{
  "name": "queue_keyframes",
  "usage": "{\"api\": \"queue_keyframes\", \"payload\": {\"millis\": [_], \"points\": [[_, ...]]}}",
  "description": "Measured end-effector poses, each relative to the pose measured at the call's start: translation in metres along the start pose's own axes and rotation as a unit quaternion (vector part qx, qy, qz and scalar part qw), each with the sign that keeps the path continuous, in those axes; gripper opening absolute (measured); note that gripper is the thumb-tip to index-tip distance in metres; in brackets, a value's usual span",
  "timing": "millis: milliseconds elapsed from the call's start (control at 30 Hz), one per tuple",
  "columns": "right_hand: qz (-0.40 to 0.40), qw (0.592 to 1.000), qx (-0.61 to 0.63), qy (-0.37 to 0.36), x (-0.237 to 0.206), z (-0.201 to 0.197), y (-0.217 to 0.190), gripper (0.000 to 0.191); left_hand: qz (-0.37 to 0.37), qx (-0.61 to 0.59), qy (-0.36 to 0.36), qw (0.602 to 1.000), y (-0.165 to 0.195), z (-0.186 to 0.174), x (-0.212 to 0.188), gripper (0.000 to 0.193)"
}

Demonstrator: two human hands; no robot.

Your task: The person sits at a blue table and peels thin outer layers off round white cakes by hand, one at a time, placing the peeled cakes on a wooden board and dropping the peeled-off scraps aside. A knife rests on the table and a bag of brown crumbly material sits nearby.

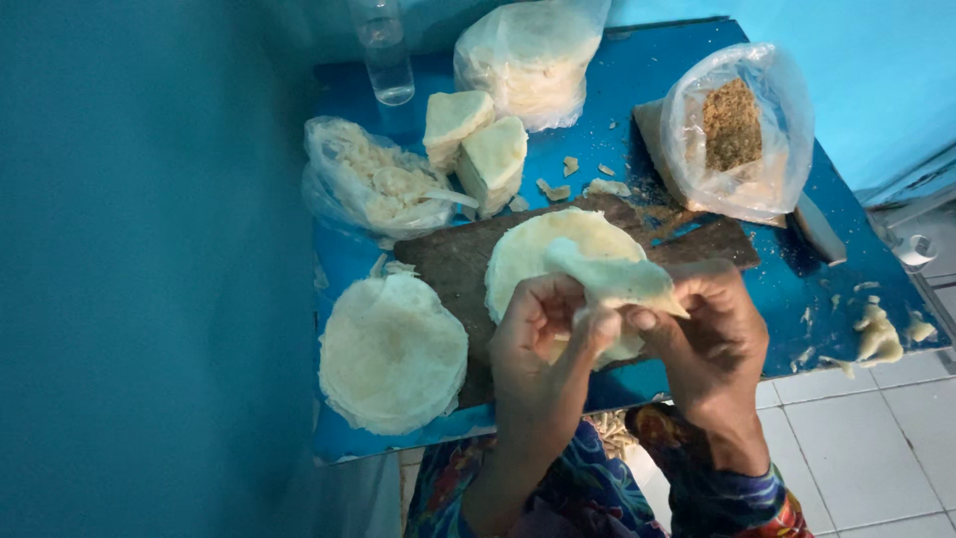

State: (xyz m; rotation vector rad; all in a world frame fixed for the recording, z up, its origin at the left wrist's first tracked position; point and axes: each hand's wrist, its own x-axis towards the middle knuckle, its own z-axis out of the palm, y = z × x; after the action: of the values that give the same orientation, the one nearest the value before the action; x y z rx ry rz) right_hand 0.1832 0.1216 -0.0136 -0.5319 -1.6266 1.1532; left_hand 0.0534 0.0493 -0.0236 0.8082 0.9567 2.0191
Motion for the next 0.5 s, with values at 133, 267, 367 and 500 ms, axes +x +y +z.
{"api": "queue_keyframes", "payload": {"millis": [133,267,367,500], "points": [[0.033,0.999,0.005,0.006,0.001,-0.002,-0.002,0.027,0.014,0.03,0.015,0.999,-0.004,0.001,-0.002,0.02],[0.026,0.998,0.007,0.064,0.009,0.002,-0.001,0.022,0.025,0.039,0.034,0.998,-0.005,0.003,-0.006,0.014],[0.004,0.994,0.052,0.1,0.014,0.006,-0.003,0.02,0.101,0.08,0.038,0.991,-0.006,0.002,-0.009,0.012],[0.033,0.983,0.075,0.164,0.017,0.008,-0.01,0.02,0.139,0.101,0.045,0.984,-0.006,0.003,-0.013,0.011]]}}
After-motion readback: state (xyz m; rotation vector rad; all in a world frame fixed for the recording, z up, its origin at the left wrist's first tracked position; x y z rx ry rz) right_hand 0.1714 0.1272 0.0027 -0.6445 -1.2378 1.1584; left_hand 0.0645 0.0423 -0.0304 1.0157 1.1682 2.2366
